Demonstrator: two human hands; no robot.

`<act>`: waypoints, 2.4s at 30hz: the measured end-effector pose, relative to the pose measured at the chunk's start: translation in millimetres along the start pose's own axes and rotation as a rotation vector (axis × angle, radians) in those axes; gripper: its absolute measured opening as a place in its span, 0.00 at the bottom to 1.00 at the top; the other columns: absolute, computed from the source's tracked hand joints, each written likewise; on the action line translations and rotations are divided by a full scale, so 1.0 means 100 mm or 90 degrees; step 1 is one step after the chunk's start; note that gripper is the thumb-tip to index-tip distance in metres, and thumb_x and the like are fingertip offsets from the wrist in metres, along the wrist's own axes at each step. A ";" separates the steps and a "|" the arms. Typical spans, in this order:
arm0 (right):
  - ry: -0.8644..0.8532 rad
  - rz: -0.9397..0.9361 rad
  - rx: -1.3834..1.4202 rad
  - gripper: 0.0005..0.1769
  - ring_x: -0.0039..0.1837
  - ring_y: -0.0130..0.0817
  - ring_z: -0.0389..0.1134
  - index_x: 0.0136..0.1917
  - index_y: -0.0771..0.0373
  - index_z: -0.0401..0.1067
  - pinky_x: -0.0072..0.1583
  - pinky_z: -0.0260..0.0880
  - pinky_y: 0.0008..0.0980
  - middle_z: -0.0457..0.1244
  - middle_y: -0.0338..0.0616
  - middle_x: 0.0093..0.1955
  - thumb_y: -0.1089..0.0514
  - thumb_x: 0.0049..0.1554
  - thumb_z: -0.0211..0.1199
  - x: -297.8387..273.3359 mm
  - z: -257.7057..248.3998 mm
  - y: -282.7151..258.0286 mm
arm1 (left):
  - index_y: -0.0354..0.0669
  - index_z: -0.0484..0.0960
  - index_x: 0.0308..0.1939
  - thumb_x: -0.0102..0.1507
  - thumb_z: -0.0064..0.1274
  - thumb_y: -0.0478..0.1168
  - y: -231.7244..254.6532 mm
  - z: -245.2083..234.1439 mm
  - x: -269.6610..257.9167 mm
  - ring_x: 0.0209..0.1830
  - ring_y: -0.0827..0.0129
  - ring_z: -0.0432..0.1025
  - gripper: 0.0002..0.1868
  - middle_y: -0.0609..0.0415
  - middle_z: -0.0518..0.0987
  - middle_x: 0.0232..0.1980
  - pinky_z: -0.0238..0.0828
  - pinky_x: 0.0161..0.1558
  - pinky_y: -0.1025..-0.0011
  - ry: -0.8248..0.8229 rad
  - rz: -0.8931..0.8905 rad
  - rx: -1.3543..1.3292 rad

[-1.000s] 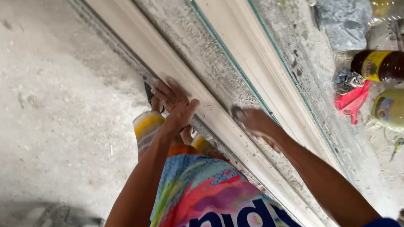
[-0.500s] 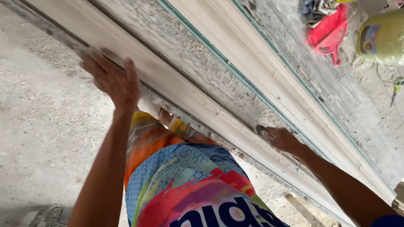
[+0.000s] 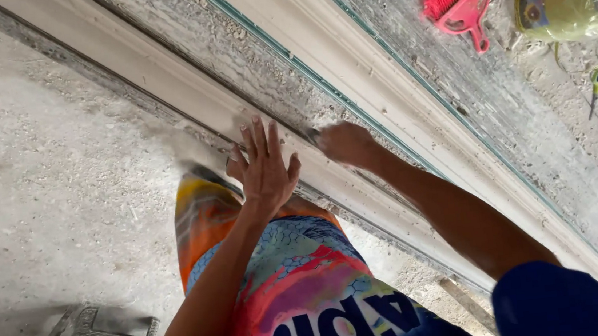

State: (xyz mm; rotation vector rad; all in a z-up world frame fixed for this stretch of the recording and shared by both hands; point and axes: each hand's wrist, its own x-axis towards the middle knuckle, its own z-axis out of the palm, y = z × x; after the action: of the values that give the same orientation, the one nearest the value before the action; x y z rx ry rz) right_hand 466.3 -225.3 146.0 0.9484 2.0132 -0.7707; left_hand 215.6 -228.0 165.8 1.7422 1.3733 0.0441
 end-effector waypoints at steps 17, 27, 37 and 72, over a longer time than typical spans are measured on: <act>-0.213 0.455 0.606 0.26 0.29 0.33 0.69 0.59 0.58 0.71 0.34 0.78 0.37 0.68 0.45 0.32 0.40 0.66 0.39 -3.69 2.59 0.13 | 0.40 0.48 0.83 0.70 0.43 0.58 0.65 0.94 -0.73 0.84 0.33 0.31 0.44 0.34 0.39 0.85 0.27 0.73 0.25 0.087 -0.024 -0.016; -0.187 0.372 0.517 0.27 0.32 0.29 0.70 0.64 0.57 0.73 0.39 0.77 0.35 0.71 0.43 0.38 0.39 0.67 0.45 -3.85 2.93 0.42 | 0.36 0.38 0.81 0.67 0.46 0.63 1.87 2.14 -1.78 0.82 0.30 0.27 0.52 0.29 0.31 0.83 0.28 0.72 0.25 0.052 -0.079 -0.096; 0.026 0.176 0.215 0.17 0.37 0.34 0.68 0.52 0.57 0.74 0.37 0.74 0.36 0.68 0.44 0.41 0.46 0.63 0.50 -3.31 3.17 0.46 | 0.41 0.38 0.82 0.66 0.51 0.59 2.68 2.88 -2.43 0.81 0.25 0.32 0.53 0.30 0.35 0.84 0.33 0.72 0.25 0.007 -0.028 -0.103; -0.186 0.473 0.497 0.27 0.31 0.28 0.66 0.65 0.43 0.73 0.38 0.74 0.38 0.68 0.36 0.35 0.34 0.65 0.42 -9.32 7.73 0.63 | 0.39 0.40 0.83 0.68 0.37 0.71 5.58 5.71 -3.95 0.83 0.38 0.19 0.53 0.33 0.28 0.84 0.22 0.73 0.25 -0.025 -0.041 0.103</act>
State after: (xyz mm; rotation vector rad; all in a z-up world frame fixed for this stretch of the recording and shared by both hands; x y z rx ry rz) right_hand 1212.3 -1112.3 502.3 1.7526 0.9446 -1.1756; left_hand 785.7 -882.1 367.2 1.8202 1.4358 -0.1392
